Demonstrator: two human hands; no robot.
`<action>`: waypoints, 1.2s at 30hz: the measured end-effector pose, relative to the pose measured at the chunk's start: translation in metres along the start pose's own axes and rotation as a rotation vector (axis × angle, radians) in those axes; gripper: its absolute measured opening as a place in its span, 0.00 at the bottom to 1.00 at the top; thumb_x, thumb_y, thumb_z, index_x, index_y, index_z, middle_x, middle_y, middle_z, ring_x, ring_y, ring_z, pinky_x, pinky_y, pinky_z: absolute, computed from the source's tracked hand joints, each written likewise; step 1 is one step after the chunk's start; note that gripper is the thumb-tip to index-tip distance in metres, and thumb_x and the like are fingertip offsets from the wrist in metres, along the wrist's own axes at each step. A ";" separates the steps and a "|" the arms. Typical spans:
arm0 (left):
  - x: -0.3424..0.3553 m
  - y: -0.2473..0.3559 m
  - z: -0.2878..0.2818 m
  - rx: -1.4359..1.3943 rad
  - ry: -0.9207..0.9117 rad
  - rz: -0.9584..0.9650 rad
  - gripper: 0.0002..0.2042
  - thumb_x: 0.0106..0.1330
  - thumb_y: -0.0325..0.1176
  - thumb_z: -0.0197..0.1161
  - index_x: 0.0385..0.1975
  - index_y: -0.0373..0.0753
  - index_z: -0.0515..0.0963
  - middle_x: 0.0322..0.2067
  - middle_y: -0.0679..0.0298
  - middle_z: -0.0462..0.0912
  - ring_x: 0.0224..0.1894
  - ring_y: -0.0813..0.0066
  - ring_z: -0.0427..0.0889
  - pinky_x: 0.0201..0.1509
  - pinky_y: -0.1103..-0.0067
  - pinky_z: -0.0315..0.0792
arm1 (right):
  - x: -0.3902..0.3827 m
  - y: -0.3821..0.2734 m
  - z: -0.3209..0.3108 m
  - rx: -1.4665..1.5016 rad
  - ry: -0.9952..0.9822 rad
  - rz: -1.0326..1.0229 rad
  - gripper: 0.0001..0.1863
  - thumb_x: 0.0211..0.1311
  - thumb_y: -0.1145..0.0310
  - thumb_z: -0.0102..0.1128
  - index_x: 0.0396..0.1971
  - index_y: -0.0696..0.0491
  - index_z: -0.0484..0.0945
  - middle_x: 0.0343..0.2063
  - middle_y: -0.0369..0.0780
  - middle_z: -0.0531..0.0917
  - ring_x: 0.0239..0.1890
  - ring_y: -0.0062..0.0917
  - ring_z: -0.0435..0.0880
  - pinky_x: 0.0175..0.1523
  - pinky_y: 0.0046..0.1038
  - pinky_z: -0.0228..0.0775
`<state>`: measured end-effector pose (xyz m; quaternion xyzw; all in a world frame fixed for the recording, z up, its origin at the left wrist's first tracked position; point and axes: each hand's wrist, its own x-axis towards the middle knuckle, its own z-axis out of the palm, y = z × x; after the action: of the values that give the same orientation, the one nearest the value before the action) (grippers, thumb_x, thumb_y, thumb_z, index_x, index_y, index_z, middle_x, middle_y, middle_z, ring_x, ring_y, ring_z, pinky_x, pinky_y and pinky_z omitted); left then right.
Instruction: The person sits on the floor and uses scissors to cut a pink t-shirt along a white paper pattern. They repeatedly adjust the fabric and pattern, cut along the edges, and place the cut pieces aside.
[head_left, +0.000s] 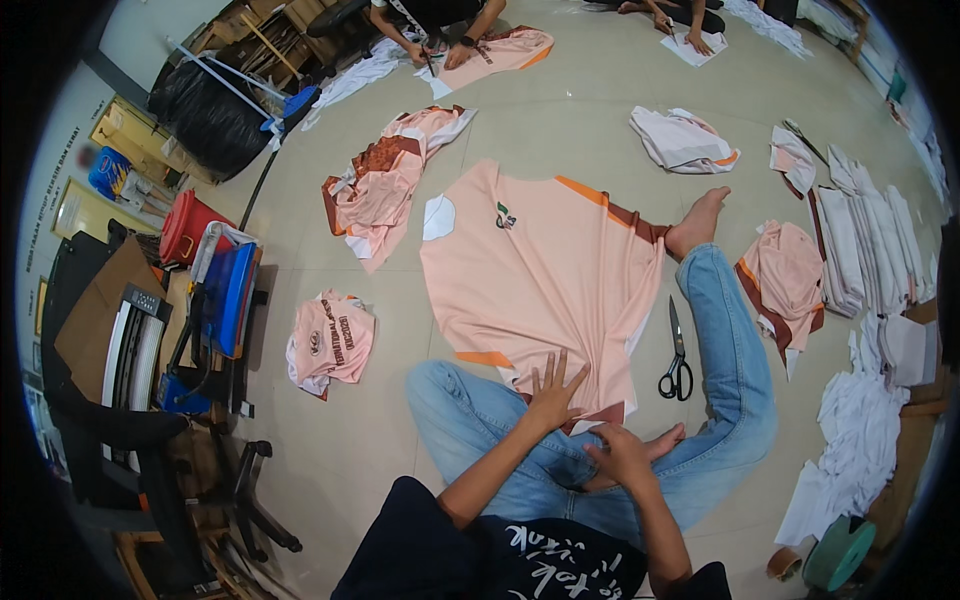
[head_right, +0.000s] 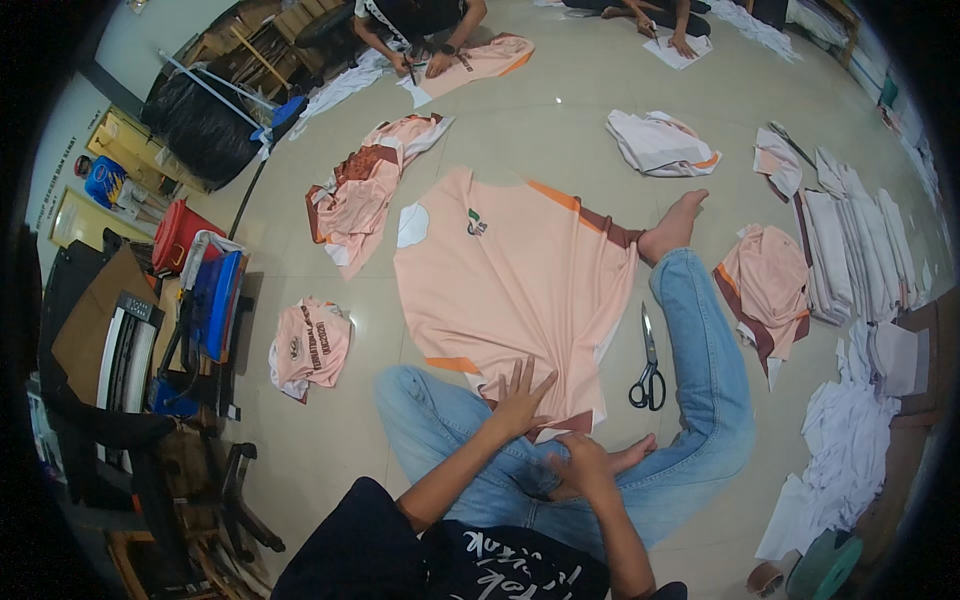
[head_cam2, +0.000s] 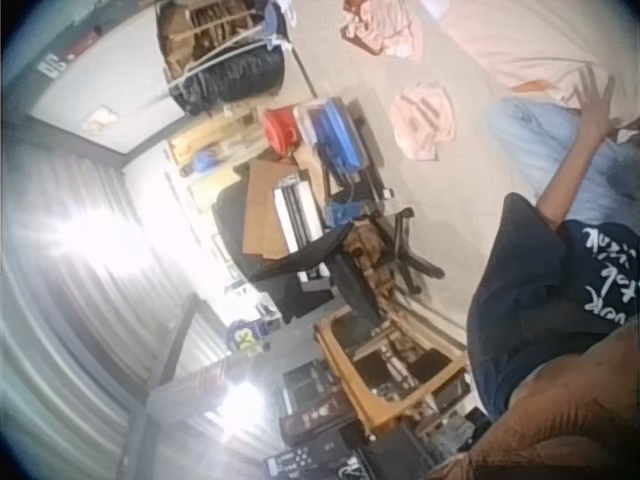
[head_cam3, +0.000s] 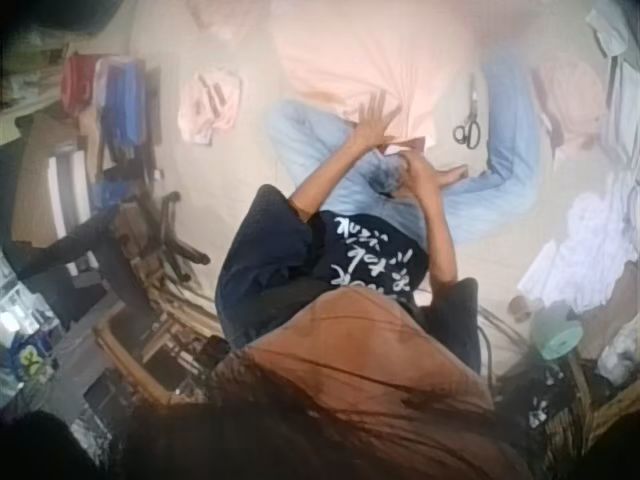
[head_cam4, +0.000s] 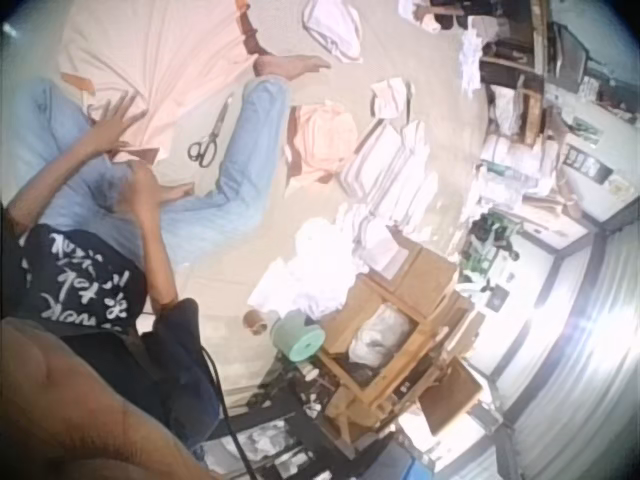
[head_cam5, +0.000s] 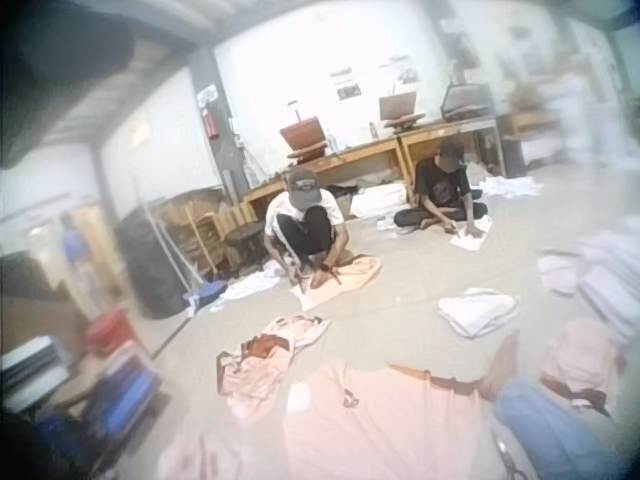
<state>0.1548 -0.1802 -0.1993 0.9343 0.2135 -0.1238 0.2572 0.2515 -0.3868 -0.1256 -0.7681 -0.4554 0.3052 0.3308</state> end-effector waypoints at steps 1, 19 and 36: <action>-0.005 0.000 -0.003 0.032 -0.021 -0.041 0.48 0.59 0.54 0.71 0.80 0.59 0.52 0.78 0.36 0.34 0.80 0.30 0.33 0.73 0.31 0.38 | -0.001 0.004 -0.001 0.032 0.062 0.037 0.21 0.60 0.60 0.72 0.48 0.57 0.84 0.41 0.47 0.86 0.41 0.40 0.86 0.48 0.38 0.77; 0.117 0.063 -0.030 -0.107 0.186 0.020 0.35 0.68 0.51 0.64 0.68 0.32 0.68 0.65 0.46 0.74 0.68 0.48 0.71 0.73 0.54 0.59 | -0.017 0.026 -0.039 0.259 0.373 0.310 0.17 0.61 0.62 0.71 0.45 0.58 0.84 0.39 0.46 0.86 0.39 0.36 0.85 0.53 0.35 0.74; -0.177 -0.084 -0.258 -1.414 0.733 0.254 0.17 0.74 0.43 0.60 0.44 0.32 0.77 0.43 0.43 0.84 0.41 0.54 0.86 0.45 0.62 0.81 | 0.001 0.028 -0.034 -0.088 0.252 0.155 0.24 0.68 0.57 0.64 0.56 0.57 0.76 0.51 0.46 0.81 0.53 0.37 0.79 0.61 0.37 0.71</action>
<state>-0.0084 -0.0368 0.0408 0.5486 0.2043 0.3850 0.7135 0.2918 -0.4035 -0.1276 -0.8470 -0.3623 0.2108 0.3270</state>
